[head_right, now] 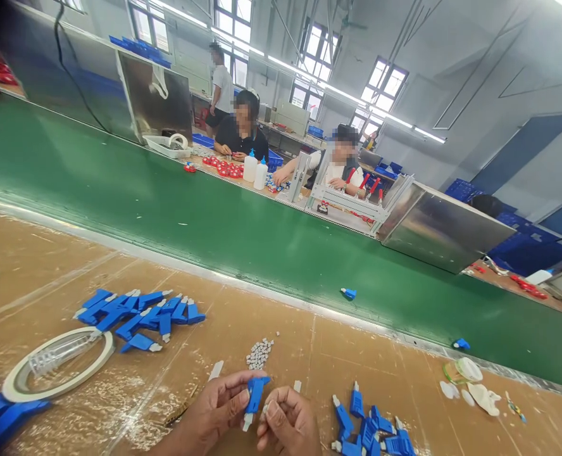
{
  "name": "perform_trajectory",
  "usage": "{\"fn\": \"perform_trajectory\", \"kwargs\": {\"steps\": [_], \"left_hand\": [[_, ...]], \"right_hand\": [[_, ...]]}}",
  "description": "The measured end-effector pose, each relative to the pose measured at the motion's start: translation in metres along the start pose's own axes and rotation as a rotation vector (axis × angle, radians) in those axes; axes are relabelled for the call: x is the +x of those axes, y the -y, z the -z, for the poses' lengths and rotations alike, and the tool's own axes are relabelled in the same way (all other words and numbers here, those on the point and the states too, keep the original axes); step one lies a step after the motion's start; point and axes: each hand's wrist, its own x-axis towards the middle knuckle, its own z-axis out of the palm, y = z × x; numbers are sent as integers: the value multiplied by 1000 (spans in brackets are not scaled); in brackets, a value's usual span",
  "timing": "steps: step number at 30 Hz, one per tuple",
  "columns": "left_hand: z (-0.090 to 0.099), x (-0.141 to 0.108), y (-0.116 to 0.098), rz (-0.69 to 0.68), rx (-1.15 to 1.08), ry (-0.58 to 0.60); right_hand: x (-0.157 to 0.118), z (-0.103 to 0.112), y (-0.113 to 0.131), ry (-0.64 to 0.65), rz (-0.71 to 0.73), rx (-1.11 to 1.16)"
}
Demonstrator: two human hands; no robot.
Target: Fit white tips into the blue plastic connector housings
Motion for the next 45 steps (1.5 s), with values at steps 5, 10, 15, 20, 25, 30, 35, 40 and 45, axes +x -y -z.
{"fn": "perform_trajectory", "kwargs": {"steps": [5,10,15,20,25,30,35,40,45], "left_hand": [[3,-3,2,-30,131,-4],[6,-2,3,-25,153,-17],[5,-3,1,-22,153,-16],[6,-5,4,-40,195,-47],[6,-5,6,-80,242,-79],[2,-12,-1,-133,360,-158],[1,-18,-3,-145,430,-174],[1,-21,-3,-143,420,-155],[8,-19,9,-179,384,-139]], "right_hand": [[-1,-11,0,9,27,64],[-4,-11,-2,-28,42,37],[-6,-12,-5,-61,26,25],[-7,-13,-5,-89,32,-18],[-9,-13,-7,-153,59,-143],[-12,-19,-13,-277,148,-267],[-13,-25,-19,-312,177,-230],[-13,-24,-15,-265,109,-80],[-13,-18,-9,-145,-44,77]]}}
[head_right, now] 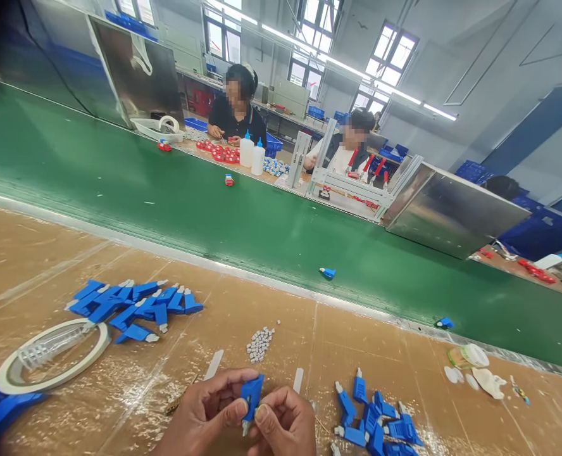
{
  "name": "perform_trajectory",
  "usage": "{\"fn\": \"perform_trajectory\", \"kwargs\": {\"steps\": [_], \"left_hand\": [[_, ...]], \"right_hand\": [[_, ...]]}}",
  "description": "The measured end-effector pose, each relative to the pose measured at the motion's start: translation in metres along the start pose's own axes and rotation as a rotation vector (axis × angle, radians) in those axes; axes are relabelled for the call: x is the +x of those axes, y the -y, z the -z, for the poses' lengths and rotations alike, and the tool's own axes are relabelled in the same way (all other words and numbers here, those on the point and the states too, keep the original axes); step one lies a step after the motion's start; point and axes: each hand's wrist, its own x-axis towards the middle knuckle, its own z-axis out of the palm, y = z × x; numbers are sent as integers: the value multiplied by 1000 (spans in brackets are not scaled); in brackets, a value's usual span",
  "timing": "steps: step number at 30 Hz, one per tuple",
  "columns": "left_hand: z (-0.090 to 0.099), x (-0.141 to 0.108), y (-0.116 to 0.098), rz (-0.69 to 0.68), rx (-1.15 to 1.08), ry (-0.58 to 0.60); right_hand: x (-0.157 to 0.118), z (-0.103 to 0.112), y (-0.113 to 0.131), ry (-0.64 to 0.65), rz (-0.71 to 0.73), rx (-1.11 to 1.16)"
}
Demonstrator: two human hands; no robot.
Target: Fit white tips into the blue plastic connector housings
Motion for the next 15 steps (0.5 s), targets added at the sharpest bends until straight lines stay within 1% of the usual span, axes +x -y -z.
{"fn": "perform_trajectory", "kwargs": {"steps": [4,9,11,15], "left_hand": [[0,1,6,-24,-15,18],[-1,-1,1,7,-36,27],[-1,-1,-4,17,-35,26],[-5,-1,-15,35,-43,35]], "right_hand": [[1,4,0,63,-67,89],[3,6,-4,114,-147,166],[4,6,-6,127,-151,172],[6,4,-9,137,-112,125]]}}
